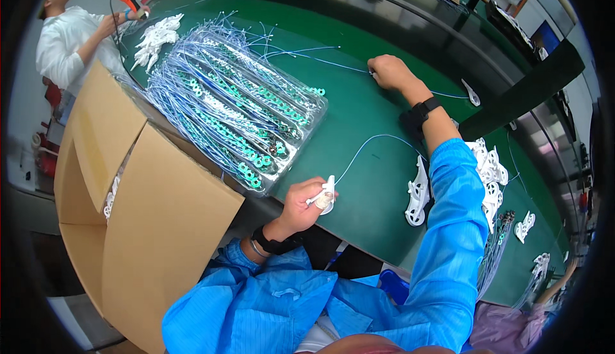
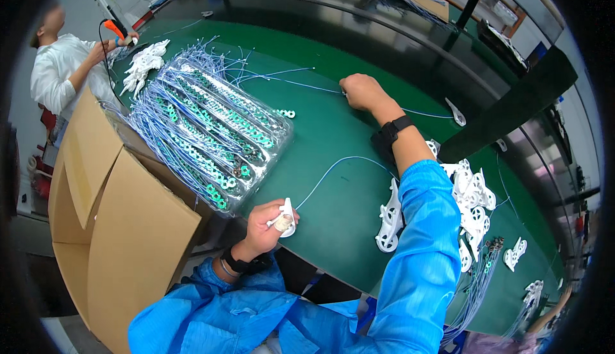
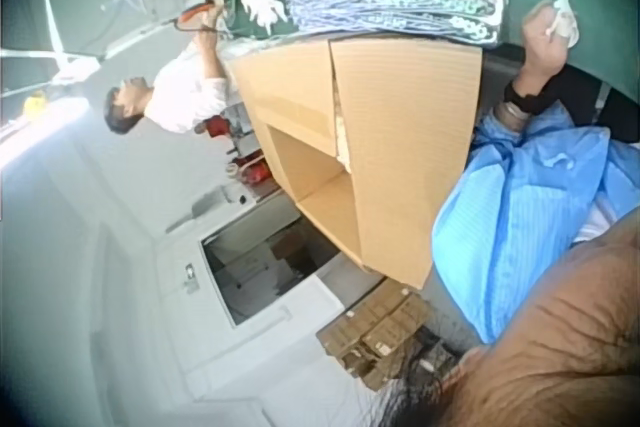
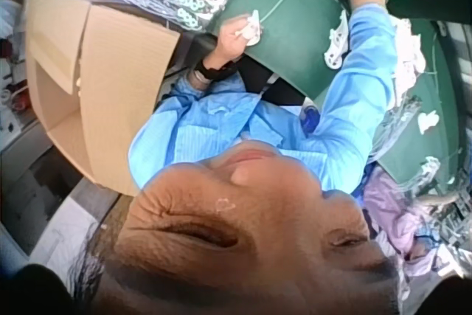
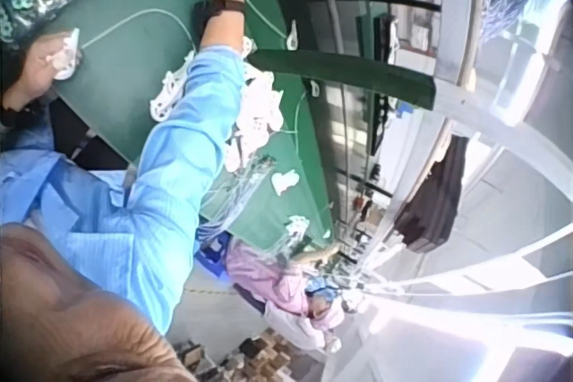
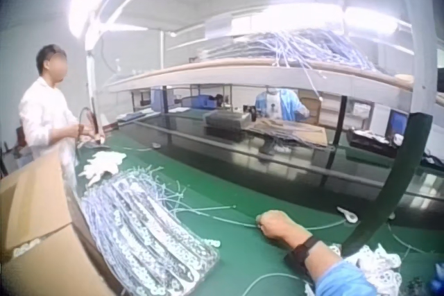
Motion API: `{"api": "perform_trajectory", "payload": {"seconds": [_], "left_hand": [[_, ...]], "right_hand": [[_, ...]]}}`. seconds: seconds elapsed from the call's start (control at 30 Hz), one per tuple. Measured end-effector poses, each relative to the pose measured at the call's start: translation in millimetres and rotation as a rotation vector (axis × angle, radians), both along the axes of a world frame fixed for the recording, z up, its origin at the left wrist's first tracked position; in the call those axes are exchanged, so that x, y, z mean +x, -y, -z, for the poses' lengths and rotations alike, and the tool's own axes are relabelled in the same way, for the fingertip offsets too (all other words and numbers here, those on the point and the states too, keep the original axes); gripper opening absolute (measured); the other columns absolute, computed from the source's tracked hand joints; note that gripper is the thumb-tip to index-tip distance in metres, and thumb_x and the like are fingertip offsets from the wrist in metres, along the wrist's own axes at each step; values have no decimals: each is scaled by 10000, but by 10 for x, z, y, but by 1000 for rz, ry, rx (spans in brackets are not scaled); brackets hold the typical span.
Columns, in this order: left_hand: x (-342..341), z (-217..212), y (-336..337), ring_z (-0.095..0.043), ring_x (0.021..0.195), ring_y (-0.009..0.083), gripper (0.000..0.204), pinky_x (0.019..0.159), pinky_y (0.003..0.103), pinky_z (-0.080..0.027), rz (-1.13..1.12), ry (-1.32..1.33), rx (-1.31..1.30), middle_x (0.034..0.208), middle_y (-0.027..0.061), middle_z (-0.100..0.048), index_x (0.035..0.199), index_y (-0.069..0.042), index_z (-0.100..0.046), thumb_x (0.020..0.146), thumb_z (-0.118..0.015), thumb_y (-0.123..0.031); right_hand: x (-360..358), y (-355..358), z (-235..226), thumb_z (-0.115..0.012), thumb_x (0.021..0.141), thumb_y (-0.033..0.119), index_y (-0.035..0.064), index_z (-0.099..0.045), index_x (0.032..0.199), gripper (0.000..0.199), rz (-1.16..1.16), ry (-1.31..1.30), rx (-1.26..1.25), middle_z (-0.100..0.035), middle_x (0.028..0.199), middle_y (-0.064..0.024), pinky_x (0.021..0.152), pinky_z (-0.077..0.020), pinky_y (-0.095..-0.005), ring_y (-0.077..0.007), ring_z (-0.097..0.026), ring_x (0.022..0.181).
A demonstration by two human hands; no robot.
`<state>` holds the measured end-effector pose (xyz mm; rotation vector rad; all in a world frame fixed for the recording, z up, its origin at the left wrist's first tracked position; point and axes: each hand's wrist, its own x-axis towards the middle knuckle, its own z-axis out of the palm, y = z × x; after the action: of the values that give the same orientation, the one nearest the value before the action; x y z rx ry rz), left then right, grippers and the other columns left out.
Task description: Assembling small white plastic components with wires on a manufacturing production line.
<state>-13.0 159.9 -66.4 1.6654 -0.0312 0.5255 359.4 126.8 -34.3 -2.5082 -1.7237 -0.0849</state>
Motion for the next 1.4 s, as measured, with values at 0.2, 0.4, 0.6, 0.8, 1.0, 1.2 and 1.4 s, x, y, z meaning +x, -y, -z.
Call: {"api": "perform_trajectory", "payload": {"seconds": [0.2,0.4,0.6,0.8,1.0,1.2,1.4], "left_hand": [[-17,-17,19,-598,691,149,119,599,254,-457,16,-6,-24,789,97,-603,856,41,-613,869,-549,-58],[-10,-10,23,-587,674,144,119,592,252,-450,20,25,-21,791,102,-605,859,40,-620,868,-549,-55],[-17,-6,22,-586,666,145,131,586,254,-444,-29,19,-13,774,99,-603,840,37,-629,870,-549,-63],[-30,-52,45,-583,662,159,125,587,262,-441,-63,4,-2,754,95,-599,832,32,-634,863,-551,-56],[26,-39,55,-582,649,200,123,580,279,-442,20,33,43,767,114,-594,830,31,-622,862,-557,-68],[51,9,68,-500,567,247,183,522,322,-380,-42,99,53,676,115,-497,720,14,-521,861,-559,-97],[23,-20,48,-483,550,237,187,509,319,-367,-88,105,1,664,112,-484,709,14,-508,859,-563,-82]], "right_hand": [[78,120,-163,-574,761,39,10,-593,831,78,257,-780,527,-596,682,-73,487,-486,-284,-134,-577,532],[356,412,-101,-626,754,128,19,-574,1120,386,545,-13,451,-643,994,-200,798,-507,-390,-311,-636,923],[-168,227,-603,-677,727,180,36,-488,1258,582,374,-275,210,-576,1163,-217,928,-432,-404,-353,-543,1095],[-571,-935,-698,-594,826,417,-60,-554,1138,571,257,-482,-115,-578,1143,-246,921,-425,-419,-372,-536,1096],[-978,-2076,-292,-432,876,597,-112,-547,1120,758,136,-790,42,-590,1101,-226,831,-448,-459,-311,-572,1012],[-1410,-2562,-301,-438,898,535,-83,-557,1130,671,-64,-1057,94,-612,1081,-169,851,-429,-389,-261,-581,963],[-1386,-2512,-270,-430,914,476,-69,-594,973,573,-92,-1024,193,-630,915,-141,757,-421,-395,-231,-543,786]]}}
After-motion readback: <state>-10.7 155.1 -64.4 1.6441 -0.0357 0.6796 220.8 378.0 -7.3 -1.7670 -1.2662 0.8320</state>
